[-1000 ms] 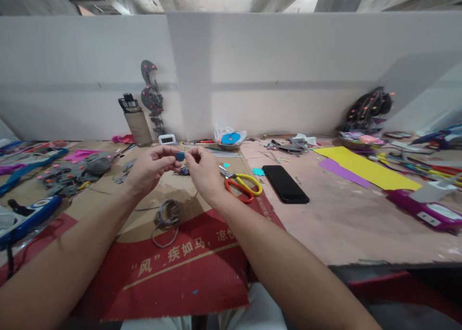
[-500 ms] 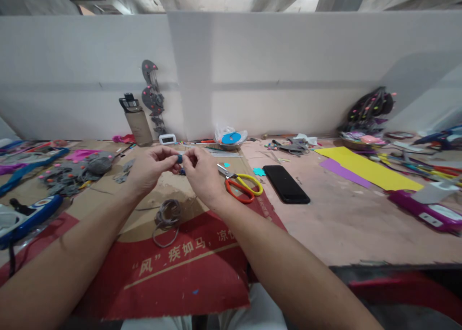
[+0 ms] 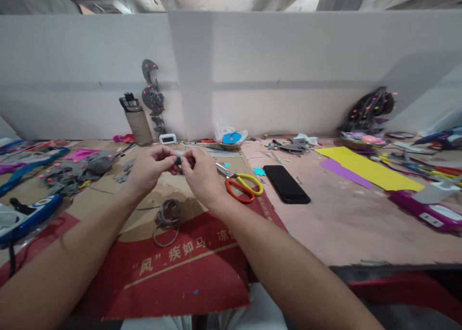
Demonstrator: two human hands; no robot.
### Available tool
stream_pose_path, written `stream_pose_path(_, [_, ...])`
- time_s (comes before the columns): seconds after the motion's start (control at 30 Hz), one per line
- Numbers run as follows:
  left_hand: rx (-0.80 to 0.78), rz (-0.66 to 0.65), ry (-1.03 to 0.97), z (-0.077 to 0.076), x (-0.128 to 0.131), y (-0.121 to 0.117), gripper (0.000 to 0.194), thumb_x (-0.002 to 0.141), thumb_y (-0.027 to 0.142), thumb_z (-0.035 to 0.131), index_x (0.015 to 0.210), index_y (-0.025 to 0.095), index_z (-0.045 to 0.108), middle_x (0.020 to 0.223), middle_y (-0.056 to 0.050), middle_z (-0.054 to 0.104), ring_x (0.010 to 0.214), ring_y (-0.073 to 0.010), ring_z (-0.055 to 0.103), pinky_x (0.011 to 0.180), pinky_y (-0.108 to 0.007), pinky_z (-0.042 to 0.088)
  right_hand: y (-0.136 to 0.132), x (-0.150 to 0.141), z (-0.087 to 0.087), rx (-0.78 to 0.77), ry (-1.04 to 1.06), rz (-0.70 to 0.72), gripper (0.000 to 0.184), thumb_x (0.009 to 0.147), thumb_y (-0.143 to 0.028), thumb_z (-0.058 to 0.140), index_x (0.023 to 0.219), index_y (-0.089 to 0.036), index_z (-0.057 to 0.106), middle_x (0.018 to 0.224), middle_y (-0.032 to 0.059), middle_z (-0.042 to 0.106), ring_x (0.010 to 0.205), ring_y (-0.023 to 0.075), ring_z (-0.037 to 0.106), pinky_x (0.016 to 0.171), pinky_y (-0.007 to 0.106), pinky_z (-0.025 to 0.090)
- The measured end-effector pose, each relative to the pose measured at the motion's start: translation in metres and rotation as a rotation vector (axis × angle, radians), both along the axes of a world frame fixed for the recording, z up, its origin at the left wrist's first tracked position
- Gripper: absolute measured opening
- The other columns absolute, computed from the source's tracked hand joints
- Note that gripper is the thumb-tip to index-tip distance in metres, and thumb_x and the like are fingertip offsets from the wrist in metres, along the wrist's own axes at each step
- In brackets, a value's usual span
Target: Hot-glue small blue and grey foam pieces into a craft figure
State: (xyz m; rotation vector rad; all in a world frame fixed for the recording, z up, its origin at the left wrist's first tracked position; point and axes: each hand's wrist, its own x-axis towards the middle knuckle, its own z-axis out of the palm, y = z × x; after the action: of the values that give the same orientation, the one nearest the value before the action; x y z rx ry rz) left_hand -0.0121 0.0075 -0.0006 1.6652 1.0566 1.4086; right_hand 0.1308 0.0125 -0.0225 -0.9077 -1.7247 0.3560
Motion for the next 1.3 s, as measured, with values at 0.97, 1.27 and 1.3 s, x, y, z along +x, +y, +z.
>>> stream_pose_path(0.97, [-0.064,0.236,0.074,-0.011,-0.027,0.032,0.014,0.07,0.027,0.066,0.068,0.013,0.063,0.068,-0.005,0.066,0.055,-0.0093,0.056,0.052,-0.022,0.042,0.011,0.004,-0.005,-0.15,0.119,0.027,0.011,0.08,-0.026,0.048,0.075,-0.018,0.054,0.067,-0.0019,0.053,0.062,0.0107,0.045,0.059,0.024,0.035])
stream_pose_path(1.27, [-0.21,0.036,0.1,-0.008,-0.025,0.028,0.02,0.074,0.033,0.063,0.08,0.013,0.063,0.066,-0.005,0.065,0.047,-0.0094,0.055,0.047,-0.022,0.042,0.021,0.006,-0.009,-0.192,0.136,0.041,0.013,0.079,-0.027,0.048,0.07,-0.018,0.052,0.062,-0.0033,0.049,0.057,0.0101,0.043,0.055,0.023,0.033])
stream_pose_path(1.3, [-0.183,0.039,0.123,-0.008,-0.025,0.027,0.023,0.076,0.037,0.061,0.078,0.014,0.063,0.065,-0.004,0.064,0.048,-0.0094,0.054,0.047,-0.022,0.041,0.021,0.006,-0.01,-0.187,0.122,0.044,0.013,0.079,-0.027,0.048,0.07,-0.018,0.052,0.062,-0.0032,0.049,0.057,0.0102,0.043,0.055,0.023,0.033])
